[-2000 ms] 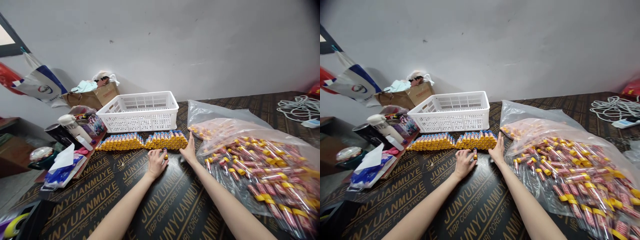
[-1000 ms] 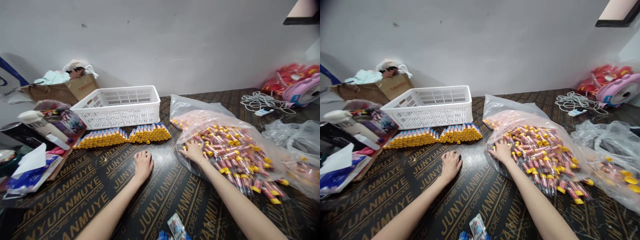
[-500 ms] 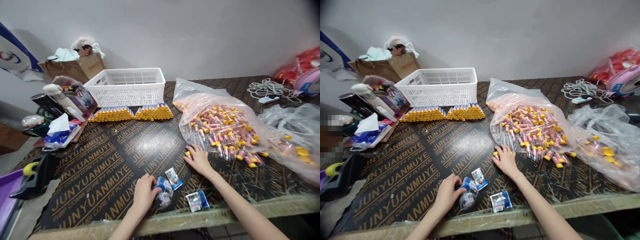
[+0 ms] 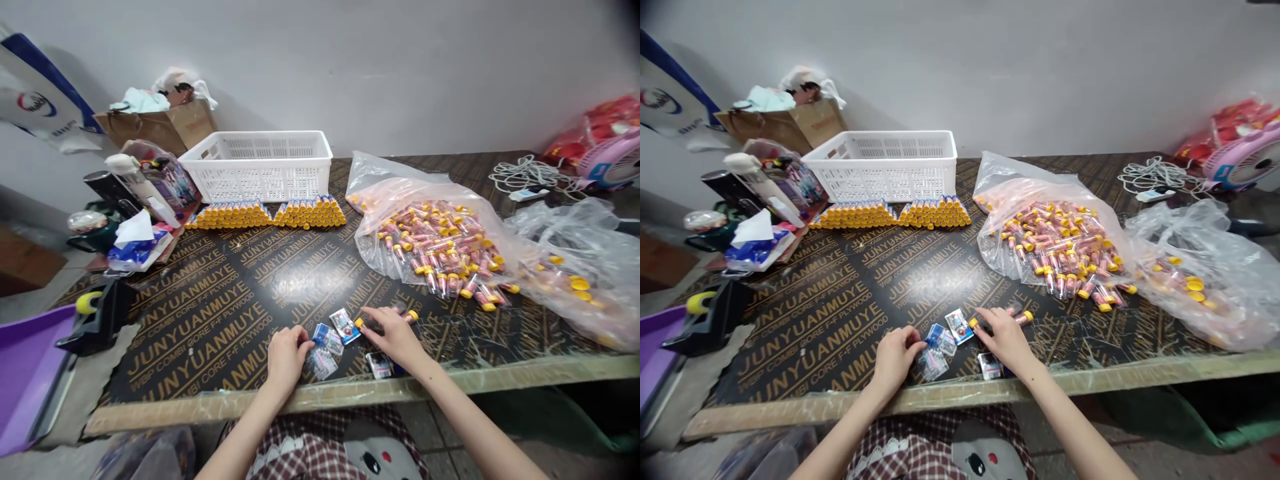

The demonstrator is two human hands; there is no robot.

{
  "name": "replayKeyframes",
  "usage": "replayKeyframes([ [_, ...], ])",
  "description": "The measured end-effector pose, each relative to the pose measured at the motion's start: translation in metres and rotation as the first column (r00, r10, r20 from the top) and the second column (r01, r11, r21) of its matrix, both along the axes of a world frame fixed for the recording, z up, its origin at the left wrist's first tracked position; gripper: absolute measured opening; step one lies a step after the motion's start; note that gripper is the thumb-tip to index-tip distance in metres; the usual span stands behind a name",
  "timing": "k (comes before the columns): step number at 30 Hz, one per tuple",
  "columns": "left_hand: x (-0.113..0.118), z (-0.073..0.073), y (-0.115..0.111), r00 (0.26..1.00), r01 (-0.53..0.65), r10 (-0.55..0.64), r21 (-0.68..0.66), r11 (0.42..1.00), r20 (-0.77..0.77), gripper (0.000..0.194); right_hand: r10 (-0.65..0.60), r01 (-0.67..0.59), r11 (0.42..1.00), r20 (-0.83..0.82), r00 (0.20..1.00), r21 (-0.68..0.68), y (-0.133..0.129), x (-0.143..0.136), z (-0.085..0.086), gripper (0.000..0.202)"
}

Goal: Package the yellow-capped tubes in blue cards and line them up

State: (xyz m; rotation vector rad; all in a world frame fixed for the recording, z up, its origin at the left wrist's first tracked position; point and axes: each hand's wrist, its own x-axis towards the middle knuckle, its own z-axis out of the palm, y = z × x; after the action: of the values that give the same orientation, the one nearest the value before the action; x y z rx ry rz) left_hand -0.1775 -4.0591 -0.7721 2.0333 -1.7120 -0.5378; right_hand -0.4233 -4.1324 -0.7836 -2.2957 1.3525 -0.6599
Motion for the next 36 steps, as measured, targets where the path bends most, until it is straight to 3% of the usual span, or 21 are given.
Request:
replayKeyframes([
  [4,0.0,0.002,0.002,0.983,-0.02,0.009,-0.061,0.998,-0.183,0.011,0.028,-0.027,0.997,-0.016,0.999,0.078,0.0,0.012,-0.003,0.048],
  [7,0.001,0.002,0.003,0.886,-0.066,0.055,-0.008,0.998,-0.46,0.011,0.015,-0.013,0.995,-0.017,1.0,0.096,0.001,0.011,0.005,0.059],
  [9,0.002,0.002,0.003,0.786,-0.106,0.096,0.019,0.994,-0.611,0.01,-0.046,0.043,0.994,0.03,0.998,0.102,0.005,0.01,0.015,0.061],
  [11,0.002,0.002,0.002,0.642,-0.164,0.158,0.067,0.984,-0.75,0.02,-0.138,0.103,0.98,0.209,0.968,0.167,0.014,0.009,0.027,0.057],
  [14,0.001,0.007,0.001,0.348,-0.222,0.246,0.175,0.959,-0.905,0.04,-0.239,0.088,0.951,0.524,0.818,0.297,0.035,0.013,0.039,0.041],
  [16,-0.001,0.012,-0.001,0.192,-0.219,0.278,0.235,0.947,-0.941,0.041,-0.263,0.089,0.949,0.603,0.753,0.303,0.05,0.019,0.041,0.028],
  [18,-0.004,0.016,-0.002,0.096,-0.212,0.3,0.275,0.938,-0.949,0.035,-0.279,0.124,0.953,0.637,0.718,0.277,0.064,0.027,0.04,0.02],
  [20,-0.007,0.017,-0.002,0.052,-0.223,0.32,0.302,0.927,-0.946,0.031,-0.277,0.14,0.957,0.667,0.692,0.253,0.074,0.033,0.037,0.018],
  [22,-0.009,0.015,-0.003,0.119,-0.22,0.323,0.292,0.931,-0.939,0.029,-0.276,0.137,0.958,0.685,0.674,0.251,0.08,0.038,0.034,0.018],
  [23,-0.009,0.012,-0.003,0.206,-0.203,0.303,0.262,0.943,-0.93,0.026,-0.281,0.131,0.956,0.689,0.668,0.262,0.081,0.04,0.031,0.019],
  [25,-0.009,0.007,-0.004,0.466,-0.147,0.207,0.155,0.977,-0.86,0.022,-0.298,0.119,0.948,0.69,0.66,0.296,0.082,0.041,0.026,0.021],
  [27,-0.009,0.0,-0.004,0.722,-0.086,0.093,0.045,0.995,-0.685,0.014,-0.313,0.108,0.939,0.682,0.661,0.327,0.081,0.041,0.022,0.021],
  [29,-0.008,-0.005,-0.004,0.885,-0.04,0.028,-0.016,0.999,-0.465,0.006,-0.32,0.101,0.933,0.672,0.667,0.344,0.08,0.04,0.018,0.022],
  [31,-0.007,-0.009,-0.002,0.963,0.008,-0.019,-0.042,0.999,-0.269,0.005,-0.317,0.102,0.933,0.658,0.683,0.344,0.079,0.038,0.016,0.022],
  [33,-0.006,-0.01,0.001,0.988,0.071,-0.082,-0.095,0.993,-0.127,0.006,-0.312,0.115,0.937,0.64,0.702,0.331,0.08,0.036,0.015,0.023],
  [36,-0.007,-0.006,0.004,0.985,0.119,-0.141,-0.193,0.974,-0.104,0.01,-0.318,0.135,0.936,0.622,0.716,0.324,0.081,0.035,0.015,0.023],
])
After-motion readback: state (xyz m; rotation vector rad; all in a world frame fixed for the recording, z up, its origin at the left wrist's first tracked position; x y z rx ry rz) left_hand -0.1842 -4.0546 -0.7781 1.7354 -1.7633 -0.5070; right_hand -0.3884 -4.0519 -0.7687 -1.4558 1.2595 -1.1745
